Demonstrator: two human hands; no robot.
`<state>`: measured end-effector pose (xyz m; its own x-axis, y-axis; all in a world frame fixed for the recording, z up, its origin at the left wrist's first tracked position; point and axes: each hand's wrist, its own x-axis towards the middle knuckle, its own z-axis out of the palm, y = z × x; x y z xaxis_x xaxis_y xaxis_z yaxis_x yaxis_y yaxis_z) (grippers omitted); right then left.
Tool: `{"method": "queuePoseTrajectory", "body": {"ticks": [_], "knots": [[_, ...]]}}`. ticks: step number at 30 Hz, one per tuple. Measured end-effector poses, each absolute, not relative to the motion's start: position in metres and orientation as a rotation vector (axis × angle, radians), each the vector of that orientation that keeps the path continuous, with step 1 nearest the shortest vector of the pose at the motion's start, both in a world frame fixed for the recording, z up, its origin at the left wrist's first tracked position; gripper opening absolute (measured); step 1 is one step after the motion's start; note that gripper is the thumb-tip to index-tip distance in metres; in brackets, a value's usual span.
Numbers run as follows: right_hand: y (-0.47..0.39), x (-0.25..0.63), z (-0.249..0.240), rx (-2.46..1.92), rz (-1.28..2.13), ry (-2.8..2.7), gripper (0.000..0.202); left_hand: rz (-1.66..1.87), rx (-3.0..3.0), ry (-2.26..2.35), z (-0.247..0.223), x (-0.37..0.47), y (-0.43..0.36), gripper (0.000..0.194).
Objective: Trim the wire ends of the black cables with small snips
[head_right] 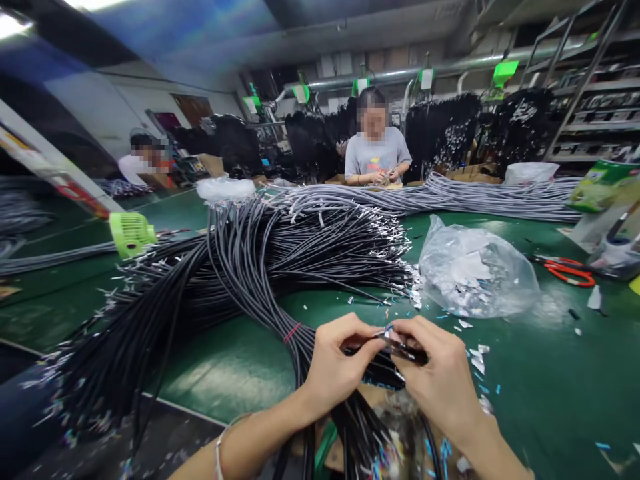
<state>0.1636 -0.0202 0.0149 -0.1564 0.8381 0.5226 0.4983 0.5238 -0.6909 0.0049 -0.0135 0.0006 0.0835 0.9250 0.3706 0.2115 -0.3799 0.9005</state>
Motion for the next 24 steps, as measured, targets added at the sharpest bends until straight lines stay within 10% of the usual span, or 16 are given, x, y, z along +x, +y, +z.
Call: {"method": "queuePoseTrajectory", "body": {"ticks": [10, 24], "knots": [[-0.015, 0.145, 0.002, -1.245, 1.428, -1.217, 0.037, 1.115, 1.209, 0.496, 0.015, -0.015, 0.002, 0.031], [-0.026, 0.158, 0.014, -1.140, 0.541, -1.649, 0.010, 0.981, 1.289, 0.794, 0.009, -0.004, -0.003, 0.033]]}}
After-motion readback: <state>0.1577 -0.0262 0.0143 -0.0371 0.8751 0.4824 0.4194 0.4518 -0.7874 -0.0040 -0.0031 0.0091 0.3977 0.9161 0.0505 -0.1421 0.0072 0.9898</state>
